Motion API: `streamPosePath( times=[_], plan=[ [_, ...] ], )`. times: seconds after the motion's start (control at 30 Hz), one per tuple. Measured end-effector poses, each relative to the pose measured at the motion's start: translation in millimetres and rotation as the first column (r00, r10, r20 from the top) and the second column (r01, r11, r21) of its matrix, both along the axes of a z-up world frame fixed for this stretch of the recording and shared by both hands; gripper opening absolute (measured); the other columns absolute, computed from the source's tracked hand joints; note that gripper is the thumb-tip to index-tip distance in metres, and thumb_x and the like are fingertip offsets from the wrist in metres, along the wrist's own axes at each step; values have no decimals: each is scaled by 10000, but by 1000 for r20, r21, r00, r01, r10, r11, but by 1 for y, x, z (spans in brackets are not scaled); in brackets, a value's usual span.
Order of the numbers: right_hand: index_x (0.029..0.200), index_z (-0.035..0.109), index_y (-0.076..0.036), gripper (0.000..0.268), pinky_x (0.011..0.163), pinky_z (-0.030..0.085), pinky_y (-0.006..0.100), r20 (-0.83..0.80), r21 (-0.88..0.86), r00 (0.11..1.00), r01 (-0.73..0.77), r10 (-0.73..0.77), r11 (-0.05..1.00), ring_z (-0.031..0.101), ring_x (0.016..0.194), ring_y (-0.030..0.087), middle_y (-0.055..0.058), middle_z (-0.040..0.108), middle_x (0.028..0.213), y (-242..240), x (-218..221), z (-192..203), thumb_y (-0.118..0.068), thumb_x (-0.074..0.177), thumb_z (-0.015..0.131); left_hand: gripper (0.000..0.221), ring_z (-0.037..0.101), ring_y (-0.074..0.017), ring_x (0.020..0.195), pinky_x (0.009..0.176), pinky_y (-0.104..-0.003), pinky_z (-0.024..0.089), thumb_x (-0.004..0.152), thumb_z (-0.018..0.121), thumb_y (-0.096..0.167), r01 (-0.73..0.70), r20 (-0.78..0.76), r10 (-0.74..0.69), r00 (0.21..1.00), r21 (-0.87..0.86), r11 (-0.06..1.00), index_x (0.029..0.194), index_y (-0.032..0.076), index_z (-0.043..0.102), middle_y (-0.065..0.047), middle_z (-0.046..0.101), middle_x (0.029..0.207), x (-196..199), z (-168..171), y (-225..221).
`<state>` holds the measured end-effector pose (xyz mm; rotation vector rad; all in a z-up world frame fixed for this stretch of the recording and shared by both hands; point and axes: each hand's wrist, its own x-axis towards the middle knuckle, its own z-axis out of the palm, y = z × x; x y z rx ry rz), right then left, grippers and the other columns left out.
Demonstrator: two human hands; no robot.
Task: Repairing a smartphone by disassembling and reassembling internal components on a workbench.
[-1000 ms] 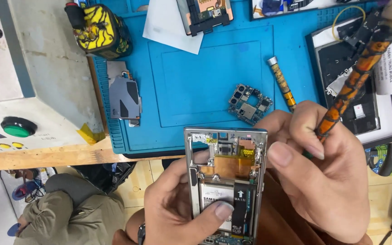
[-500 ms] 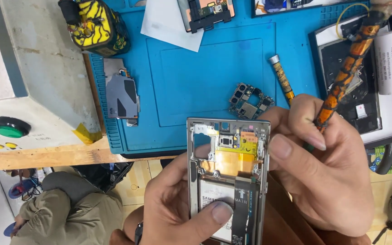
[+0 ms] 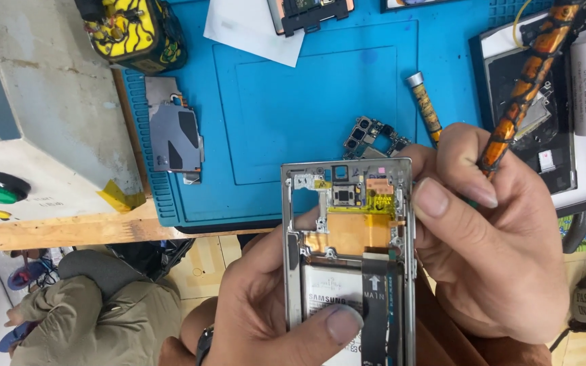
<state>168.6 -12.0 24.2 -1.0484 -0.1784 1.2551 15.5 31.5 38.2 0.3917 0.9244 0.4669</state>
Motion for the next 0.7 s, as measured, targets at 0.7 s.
streamPosePath(
  times=[0.7],
  plan=[
    [758, 360, -125, 229, 529, 425, 216, -16, 27, 1000, 9, -9, 1000, 446, 665, 170, 98, 417, 747, 0, 2, -3, -1, 889, 502, 586, 633, -188, 993, 882, -272, 482, 766, 749, 161, 110, 150, -108, 983, 0, 994, 1262, -68, 537, -122, 675, 1083, 1, -5, 9]
  ],
)
